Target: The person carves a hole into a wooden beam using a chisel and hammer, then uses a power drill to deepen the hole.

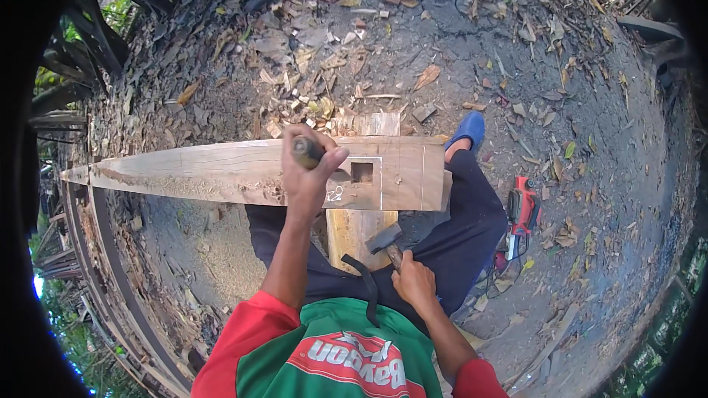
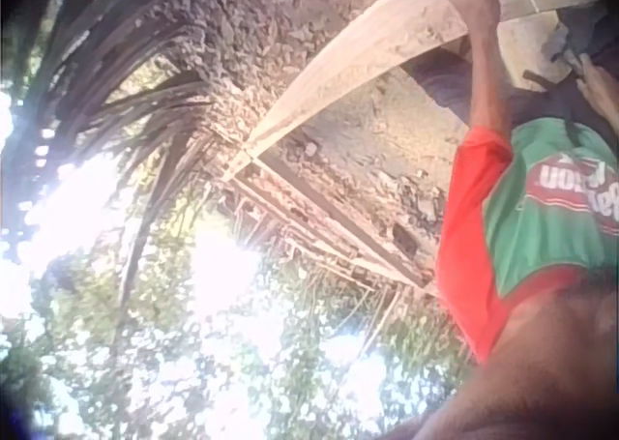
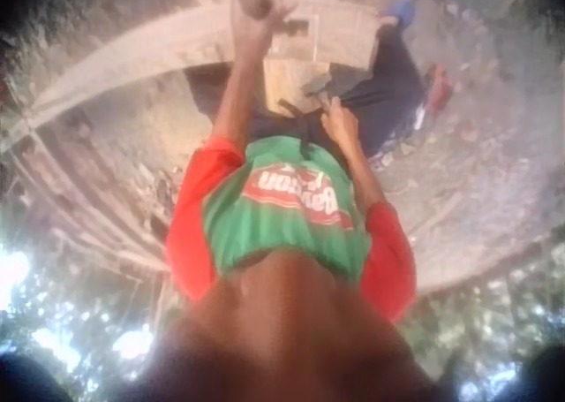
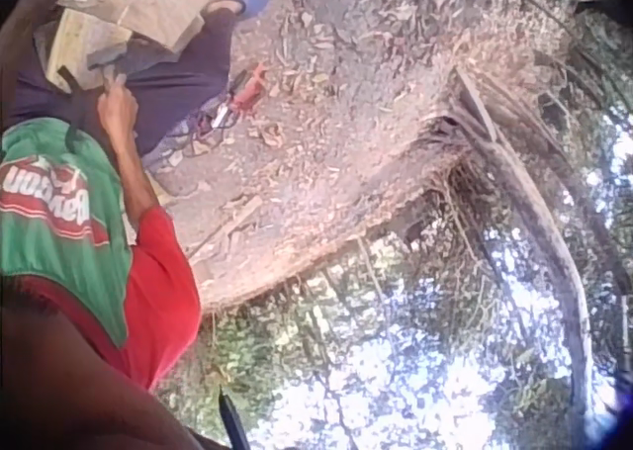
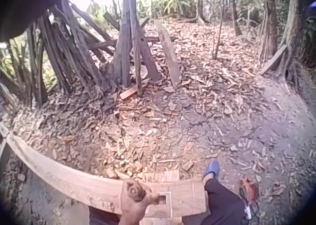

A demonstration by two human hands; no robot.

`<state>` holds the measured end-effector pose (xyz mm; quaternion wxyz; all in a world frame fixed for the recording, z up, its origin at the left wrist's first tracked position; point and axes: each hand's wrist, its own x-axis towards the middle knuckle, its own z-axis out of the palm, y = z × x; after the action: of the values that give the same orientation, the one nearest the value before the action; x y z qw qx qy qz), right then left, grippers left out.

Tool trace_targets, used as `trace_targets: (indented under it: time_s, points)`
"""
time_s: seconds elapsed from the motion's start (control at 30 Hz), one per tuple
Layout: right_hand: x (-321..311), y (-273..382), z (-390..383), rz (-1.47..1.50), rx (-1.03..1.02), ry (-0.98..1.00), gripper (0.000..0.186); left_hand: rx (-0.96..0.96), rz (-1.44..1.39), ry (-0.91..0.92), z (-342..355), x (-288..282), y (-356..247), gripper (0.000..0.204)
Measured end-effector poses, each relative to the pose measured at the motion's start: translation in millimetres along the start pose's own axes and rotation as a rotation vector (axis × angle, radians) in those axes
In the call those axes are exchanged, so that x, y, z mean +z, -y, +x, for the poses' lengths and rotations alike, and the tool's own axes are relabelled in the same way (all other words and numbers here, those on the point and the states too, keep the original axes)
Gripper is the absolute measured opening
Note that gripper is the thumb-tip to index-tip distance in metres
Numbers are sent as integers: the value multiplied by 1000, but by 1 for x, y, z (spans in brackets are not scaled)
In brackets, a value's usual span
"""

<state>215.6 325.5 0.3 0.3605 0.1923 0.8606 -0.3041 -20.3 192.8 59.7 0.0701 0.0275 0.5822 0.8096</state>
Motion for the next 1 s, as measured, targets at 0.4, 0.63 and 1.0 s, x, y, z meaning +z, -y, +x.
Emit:
trace_targets:
  time_s: [0.4,0.63,1.0]
  points:
    - [-69,-4,-37,853,-239,-187,30,-94,129,210,-37,-9,39,20]
    - [-182,59,-128,836,-709,-611,30,-10,250,291,-40,-10,73,22]
    - [-196,148,-114,754,-921,-818,20,-38,307,305,-34,-21,87,23]
